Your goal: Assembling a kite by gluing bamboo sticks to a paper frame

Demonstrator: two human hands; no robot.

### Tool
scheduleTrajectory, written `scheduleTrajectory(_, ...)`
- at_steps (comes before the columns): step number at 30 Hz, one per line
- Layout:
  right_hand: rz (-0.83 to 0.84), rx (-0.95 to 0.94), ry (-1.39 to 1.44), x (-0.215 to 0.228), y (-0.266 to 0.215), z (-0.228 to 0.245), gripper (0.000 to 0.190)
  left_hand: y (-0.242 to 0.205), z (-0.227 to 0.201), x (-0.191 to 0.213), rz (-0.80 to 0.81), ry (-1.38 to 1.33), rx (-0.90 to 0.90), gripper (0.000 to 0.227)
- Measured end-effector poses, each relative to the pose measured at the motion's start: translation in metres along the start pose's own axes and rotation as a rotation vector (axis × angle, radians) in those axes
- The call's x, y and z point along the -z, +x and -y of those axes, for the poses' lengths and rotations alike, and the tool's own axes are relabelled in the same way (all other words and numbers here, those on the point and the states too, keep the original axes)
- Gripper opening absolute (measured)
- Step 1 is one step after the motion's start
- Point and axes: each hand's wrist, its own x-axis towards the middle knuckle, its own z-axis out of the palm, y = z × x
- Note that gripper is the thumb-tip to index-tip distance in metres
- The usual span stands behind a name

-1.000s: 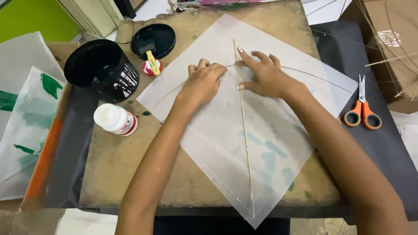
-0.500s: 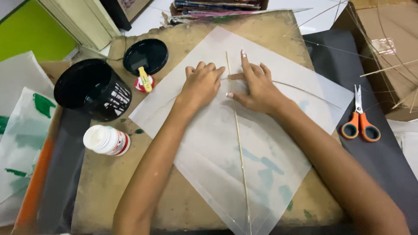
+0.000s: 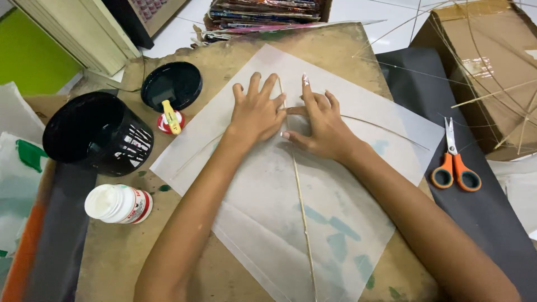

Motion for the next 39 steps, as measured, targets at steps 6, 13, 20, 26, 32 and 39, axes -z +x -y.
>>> scheduleTrajectory(6, 0.018, -0.030, 0.062, 0.003, -0.001, 0.000, 0.118, 0.026, 0.012, -0.013, 0.026, 0.007, 0.045, 0.047)
scheduleTrajectory(13, 0.030, -0.023, 0.048, 0.002, 0.000, 0.000, 0.116, 0.039, 0.028, -0.023, 0.005, -0.020, 0.070, 0.046)
scheduleTrajectory(20, 0.054, -0.033, 0.009, 0.008, 0.000, 0.009, 0.116, 0.049, 0.036, -0.030, 0.002, -0.020, 0.070, 0.046)
scheduleTrajectory(26, 0.046, -0.012, 0.006, 0.006, -0.001, 0.008, 0.113, 0.044, 0.037, -0.038, -0.014, -0.041, 0.029, 0.046)
scheduleTrajectory(32, 0.046, -0.002, -0.040, 0.006, 0.000, 0.006, 0.114, 0.044, 0.027, -0.037, -0.081, -0.014, 0.001, 0.035)
scheduleTrajectory(39, 0.024, 0.008, -0.039, 0.005, 0.003, 0.002, 0.114, 0.042, 0.028, -0.024, -0.072, -0.022, 0.017, 0.030)
